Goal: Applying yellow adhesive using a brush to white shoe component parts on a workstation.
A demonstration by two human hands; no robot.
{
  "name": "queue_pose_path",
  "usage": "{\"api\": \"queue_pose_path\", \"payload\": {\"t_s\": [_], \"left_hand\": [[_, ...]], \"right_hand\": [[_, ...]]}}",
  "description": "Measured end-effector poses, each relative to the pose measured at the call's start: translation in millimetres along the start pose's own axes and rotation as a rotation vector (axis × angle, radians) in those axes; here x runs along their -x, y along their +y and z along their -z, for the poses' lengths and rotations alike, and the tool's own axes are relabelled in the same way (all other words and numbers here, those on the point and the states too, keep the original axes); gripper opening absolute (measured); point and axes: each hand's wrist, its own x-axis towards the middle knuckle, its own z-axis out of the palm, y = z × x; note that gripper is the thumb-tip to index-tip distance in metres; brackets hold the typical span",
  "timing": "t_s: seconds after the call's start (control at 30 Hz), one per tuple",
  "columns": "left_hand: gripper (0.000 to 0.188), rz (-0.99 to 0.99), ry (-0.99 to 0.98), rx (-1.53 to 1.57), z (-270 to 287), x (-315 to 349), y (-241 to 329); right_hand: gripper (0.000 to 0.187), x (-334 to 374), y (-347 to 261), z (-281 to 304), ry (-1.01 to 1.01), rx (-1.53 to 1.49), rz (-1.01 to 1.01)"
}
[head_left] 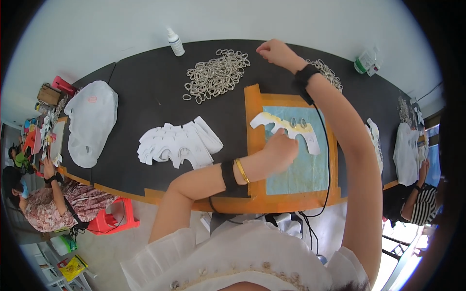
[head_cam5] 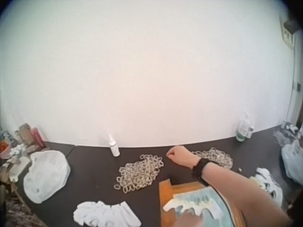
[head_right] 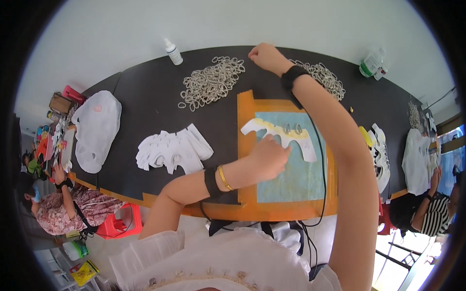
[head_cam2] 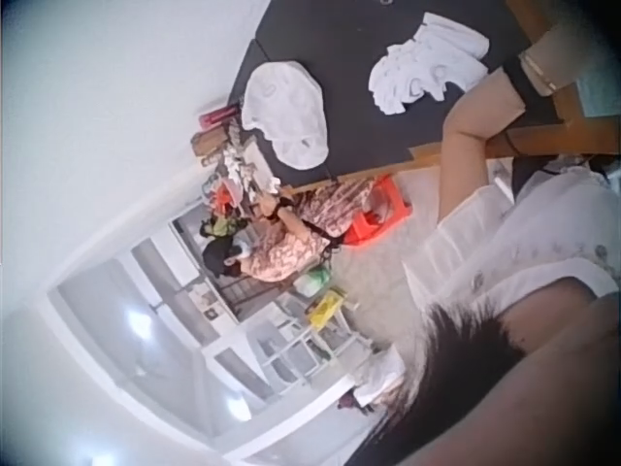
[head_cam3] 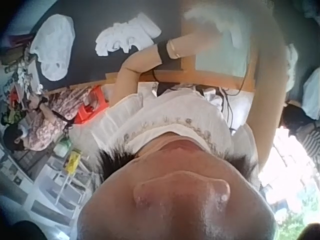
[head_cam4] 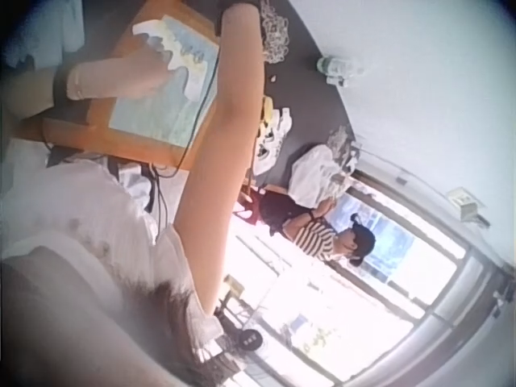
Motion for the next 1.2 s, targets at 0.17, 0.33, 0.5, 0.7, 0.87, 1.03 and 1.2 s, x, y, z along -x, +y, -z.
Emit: {"api": "queue_pose_path", "payload": {"t_s": [0.17, 0.33, 0.5, 0.7, 0.87, 1.03, 1.2], "left_hand": [[0.056, -0.046, 0.211, -0.088, -19, 4, 9], [0.055, -0.059, 0.219, -0.095, -13, 9, 10], [0.038, -0.054, 0.175, 0.015, -10, 7, 5], [0.033, -0.086, 0.201, -0.023, -13, 5, 7], [0.038, -0.057, 0.21, -0.042, -10, 8, 9], [0.043, -0.073, 0.222, -0.065, -12, 8, 10], [0.043, -0.072, 0.214, -0.072, -14, 7, 11]], "right_hand": [[0.04, -48, 24, -48, -0.031, 0.109, 0.214], [0.053, -79, -7, -89, -0.291, 0.191, 0.144], [0.061, -82, -14, -108, -0.435, 0.282, 0.027], [0.062, -67, 7, -102, -0.374, 0.219, 0.061], [0.064, -46, 11, -118, -0.242, 0.181, -0.017], [0.079, -32, -4, -129, -0.251, 0.086, -0.151], [0.081, -15, -12, -140, -0.27, 0.03, -0.182]]}}
